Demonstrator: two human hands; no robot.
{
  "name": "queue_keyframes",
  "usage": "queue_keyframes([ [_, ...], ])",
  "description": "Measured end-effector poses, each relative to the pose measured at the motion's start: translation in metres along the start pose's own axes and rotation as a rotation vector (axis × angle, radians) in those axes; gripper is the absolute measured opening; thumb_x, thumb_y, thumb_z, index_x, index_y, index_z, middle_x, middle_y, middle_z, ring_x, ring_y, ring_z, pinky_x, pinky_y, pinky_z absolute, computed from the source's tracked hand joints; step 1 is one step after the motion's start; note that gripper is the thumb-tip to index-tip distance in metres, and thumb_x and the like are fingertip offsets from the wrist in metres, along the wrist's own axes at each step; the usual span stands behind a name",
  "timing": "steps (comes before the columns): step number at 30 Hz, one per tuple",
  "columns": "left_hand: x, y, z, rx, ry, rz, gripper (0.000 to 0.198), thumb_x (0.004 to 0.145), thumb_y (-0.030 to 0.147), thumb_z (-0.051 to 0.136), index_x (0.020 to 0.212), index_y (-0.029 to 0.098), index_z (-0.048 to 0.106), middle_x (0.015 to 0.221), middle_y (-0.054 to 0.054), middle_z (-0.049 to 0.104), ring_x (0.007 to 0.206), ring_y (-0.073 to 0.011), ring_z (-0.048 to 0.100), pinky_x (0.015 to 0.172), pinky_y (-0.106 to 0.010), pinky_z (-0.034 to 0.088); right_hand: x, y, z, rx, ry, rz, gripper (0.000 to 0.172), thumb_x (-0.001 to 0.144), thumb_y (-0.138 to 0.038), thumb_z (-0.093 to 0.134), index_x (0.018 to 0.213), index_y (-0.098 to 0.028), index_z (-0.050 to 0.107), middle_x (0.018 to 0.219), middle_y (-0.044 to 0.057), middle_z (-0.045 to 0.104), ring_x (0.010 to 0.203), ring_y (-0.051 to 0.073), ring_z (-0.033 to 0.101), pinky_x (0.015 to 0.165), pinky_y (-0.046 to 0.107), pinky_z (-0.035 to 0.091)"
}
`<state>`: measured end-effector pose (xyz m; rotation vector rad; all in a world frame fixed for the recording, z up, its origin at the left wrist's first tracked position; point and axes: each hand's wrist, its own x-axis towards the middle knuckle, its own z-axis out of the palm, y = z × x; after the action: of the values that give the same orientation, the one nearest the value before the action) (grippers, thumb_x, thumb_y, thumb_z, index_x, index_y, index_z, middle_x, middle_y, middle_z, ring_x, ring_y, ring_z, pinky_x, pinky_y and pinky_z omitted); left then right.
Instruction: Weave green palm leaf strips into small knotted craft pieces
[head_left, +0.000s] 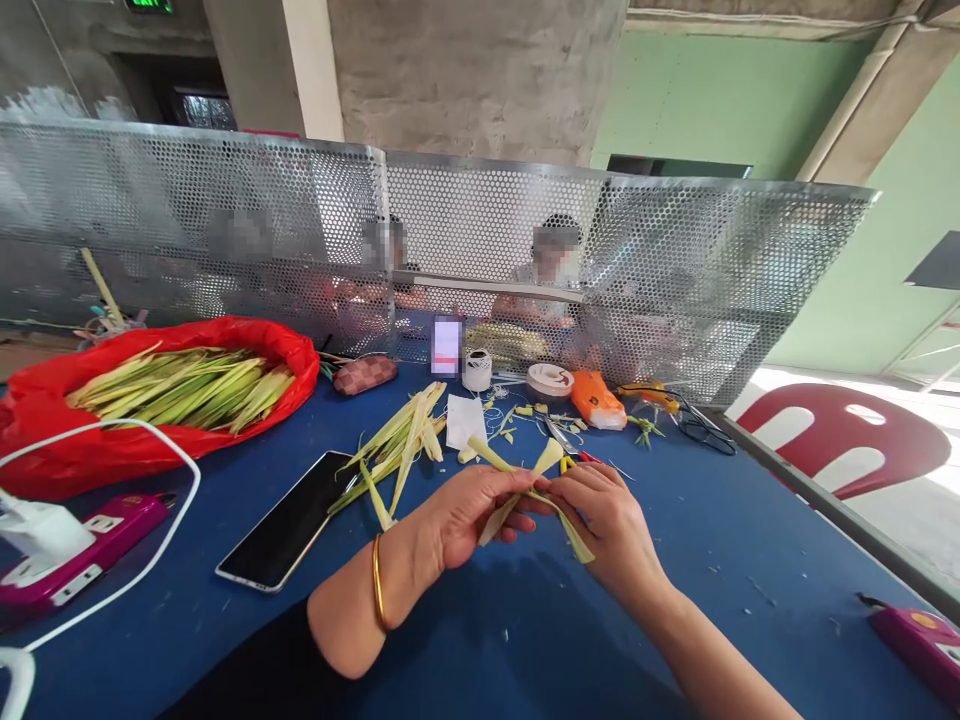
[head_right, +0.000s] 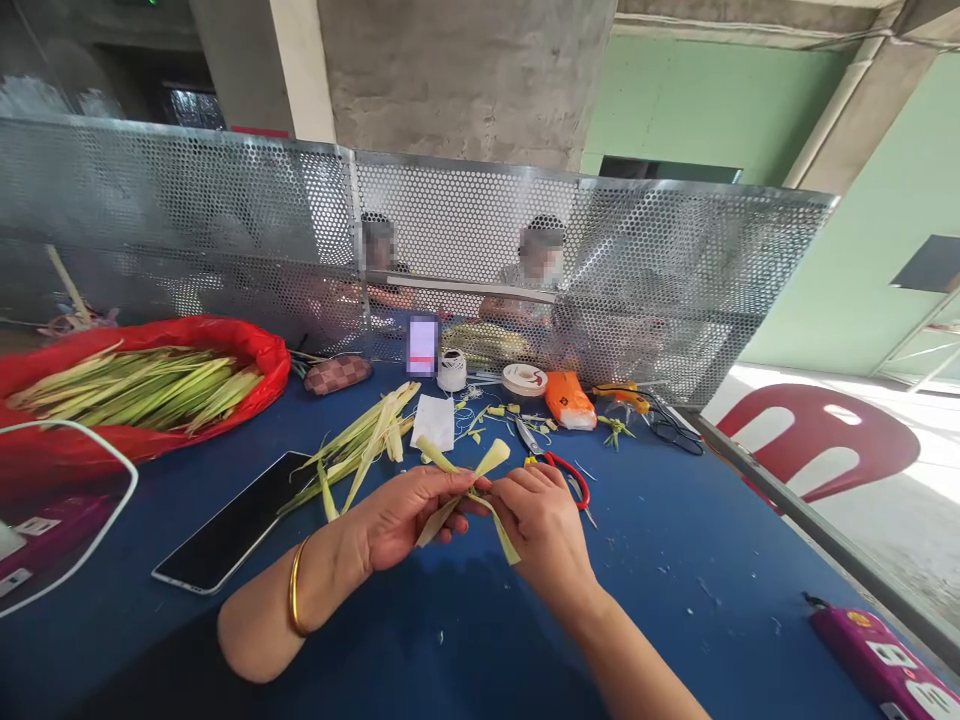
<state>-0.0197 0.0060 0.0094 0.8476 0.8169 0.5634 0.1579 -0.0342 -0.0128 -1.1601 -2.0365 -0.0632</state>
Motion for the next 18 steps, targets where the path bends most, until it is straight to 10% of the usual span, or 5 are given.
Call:
queue_keyframes([
  [18, -0.007, -0.004, 0.014, -0.148, -0.070, 0.045, 0.014, 0.086, 0.018, 0.059, 0.083, 0.011, 0.070, 0.067, -0.001, 0.063, 0.045, -0.0015, 0.050, 0.041, -0.012, 0.032, -0.002, 0.010, 0.009, -0.037, -0.019, -0.059, 0.033, 0.098, -0.023, 0.039, 0.067, -0.021, 0.050, 0.063, -0.001, 0.054, 0.062, 0.015, 0.050, 0.076, 0.031, 0.041],
])
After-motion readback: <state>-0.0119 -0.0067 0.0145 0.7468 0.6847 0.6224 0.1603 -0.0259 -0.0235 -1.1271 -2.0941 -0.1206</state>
